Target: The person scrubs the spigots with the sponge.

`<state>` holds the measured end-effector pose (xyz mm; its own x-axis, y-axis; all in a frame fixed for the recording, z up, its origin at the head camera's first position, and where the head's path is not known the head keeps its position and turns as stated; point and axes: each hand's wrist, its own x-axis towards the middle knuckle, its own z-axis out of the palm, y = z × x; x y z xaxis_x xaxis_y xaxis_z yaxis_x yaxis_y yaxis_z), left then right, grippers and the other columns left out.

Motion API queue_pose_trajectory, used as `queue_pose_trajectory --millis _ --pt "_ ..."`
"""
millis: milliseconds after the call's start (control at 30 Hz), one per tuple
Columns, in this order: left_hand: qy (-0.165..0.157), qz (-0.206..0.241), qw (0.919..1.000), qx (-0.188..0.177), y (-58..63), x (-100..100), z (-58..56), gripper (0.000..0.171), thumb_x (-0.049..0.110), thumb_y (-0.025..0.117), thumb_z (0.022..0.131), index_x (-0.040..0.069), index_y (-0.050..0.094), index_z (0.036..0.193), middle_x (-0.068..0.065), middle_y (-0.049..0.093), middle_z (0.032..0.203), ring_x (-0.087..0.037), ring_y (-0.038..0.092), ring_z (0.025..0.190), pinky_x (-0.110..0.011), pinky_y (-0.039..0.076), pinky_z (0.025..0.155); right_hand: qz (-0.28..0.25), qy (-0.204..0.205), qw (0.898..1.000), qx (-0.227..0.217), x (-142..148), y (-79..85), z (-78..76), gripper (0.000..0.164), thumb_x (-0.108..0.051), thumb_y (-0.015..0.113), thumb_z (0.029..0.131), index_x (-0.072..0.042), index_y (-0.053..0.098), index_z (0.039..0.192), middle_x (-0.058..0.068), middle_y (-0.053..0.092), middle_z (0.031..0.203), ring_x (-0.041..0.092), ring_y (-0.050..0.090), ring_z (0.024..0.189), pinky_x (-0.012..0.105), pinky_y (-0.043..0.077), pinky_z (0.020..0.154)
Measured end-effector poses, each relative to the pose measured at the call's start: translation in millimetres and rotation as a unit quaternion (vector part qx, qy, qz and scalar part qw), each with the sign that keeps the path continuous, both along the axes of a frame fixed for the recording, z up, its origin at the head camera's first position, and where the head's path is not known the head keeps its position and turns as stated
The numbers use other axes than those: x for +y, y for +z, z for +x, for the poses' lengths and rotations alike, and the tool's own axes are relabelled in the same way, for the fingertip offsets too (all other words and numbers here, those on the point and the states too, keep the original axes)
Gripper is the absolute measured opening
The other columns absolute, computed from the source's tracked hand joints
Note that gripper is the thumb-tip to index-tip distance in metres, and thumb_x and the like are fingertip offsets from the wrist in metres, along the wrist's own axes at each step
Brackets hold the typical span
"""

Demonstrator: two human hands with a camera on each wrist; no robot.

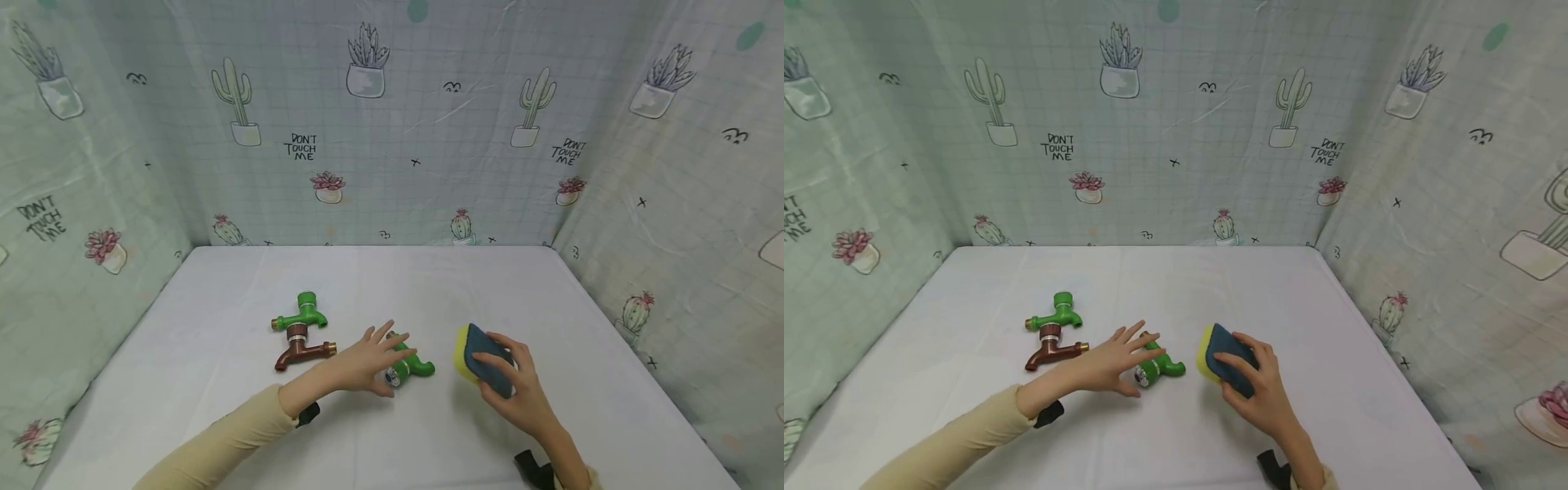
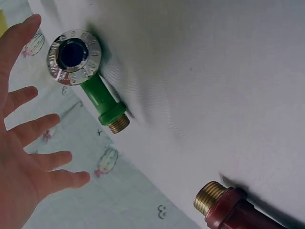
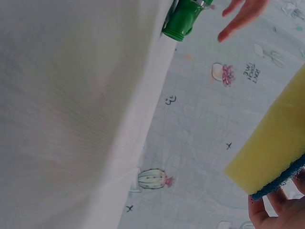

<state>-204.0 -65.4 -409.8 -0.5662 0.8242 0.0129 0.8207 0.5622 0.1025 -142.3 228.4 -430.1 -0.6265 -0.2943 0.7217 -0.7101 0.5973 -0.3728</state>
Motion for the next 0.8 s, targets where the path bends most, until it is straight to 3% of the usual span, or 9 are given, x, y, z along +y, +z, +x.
queue_pose_trajectory --millis 100,267,400,533,633,800 --pt "-0.02 -0.052 0.9973 0.047 -5.6 5.3 -5.3 0.078 0.051 0.064 0.074 0.022 0.031 0.139 -0.008 0.029 0.145 -0.038 0.015 0.135 -0.061 0.026 0.101 -0.004 0.003 1.0 0.005 0.0 -1.2 -0.2 0.051 -0.001 0.069 0.062 -0.019 0.062 0.109 0.019 0.045 0.127 0.023 0.036 0.115 0.03 0.036 0.083" --pt "-0.039 -0.097 0.9889 0.105 -17.0 9.8 -14.2 0.073 0.054 0.056 0.079 0.027 0.026 0.14 -0.005 0.028 0.146 -0.034 0.014 0.137 -0.061 0.025 0.102 -0.008 0.007 1.0 0.003 -0.3 -2.9 0.2 0.054 0.001 0.069 0.06 -0.019 0.062 0.109 0.018 0.045 0.128 0.023 0.036 0.115 0.027 0.035 0.084" --pt "-0.035 -0.127 0.9864 0.098 -20.3 13.4 -14.2 0.068 0.054 0.047 0.084 0.027 0.023 0.142 -0.005 0.026 0.147 -0.029 0.013 0.138 -0.059 0.022 0.104 -0.009 0.011 1.0 0.003 -0.4 -3.4 0.5 0.053 0.001 0.069 0.061 -0.018 0.061 0.11 0.018 0.045 0.128 0.024 0.036 0.115 0.026 0.035 0.085" --pt "-0.033 -0.136 0.9858 0.093 -20.9 16.4 -12.2 0.068 0.053 0.044 0.085 0.023 0.022 0.142 -0.005 0.029 0.145 -0.026 0.02 0.136 -0.057 0.021 0.106 -0.012 0.013 1.0 0.004 -0.8 -3.3 0.2 0.052 0.0 0.069 0.061 -0.018 0.061 0.11 0.019 0.045 0.127 0.025 0.036 0.115 0.026 0.035 0.085" --pt "-0.035 -0.125 0.9858 0.106 -20.1 17.6 -11.3 0.072 0.051 0.051 0.083 0.023 0.022 0.142 -0.005 0.034 0.14 -0.023 0.029 0.13 -0.056 0.024 0.105 -0.013 0.017 1.0 0.004 -2.1 -3.5 -0.3 0.052 0.0 0.069 0.062 -0.018 0.061 0.11 0.02 0.045 0.127 0.025 0.037 0.114 0.026 0.035 0.085" --pt "-0.032 -0.094 0.989 0.109 -20.5 17.5 -11.5 0.081 0.048 0.065 0.075 0.019 0.027 0.14 -0.004 0.036 0.133 -0.022 0.031 0.123 -0.053 0.025 0.106 -0.009 0.016 1.0 0.002 -4.6 -4.6 0.3 0.052 -0.002 0.07 0.062 -0.019 0.061 0.11 0.018 0.045 0.127 0.024 0.037 0.114 0.023 0.036 0.084"
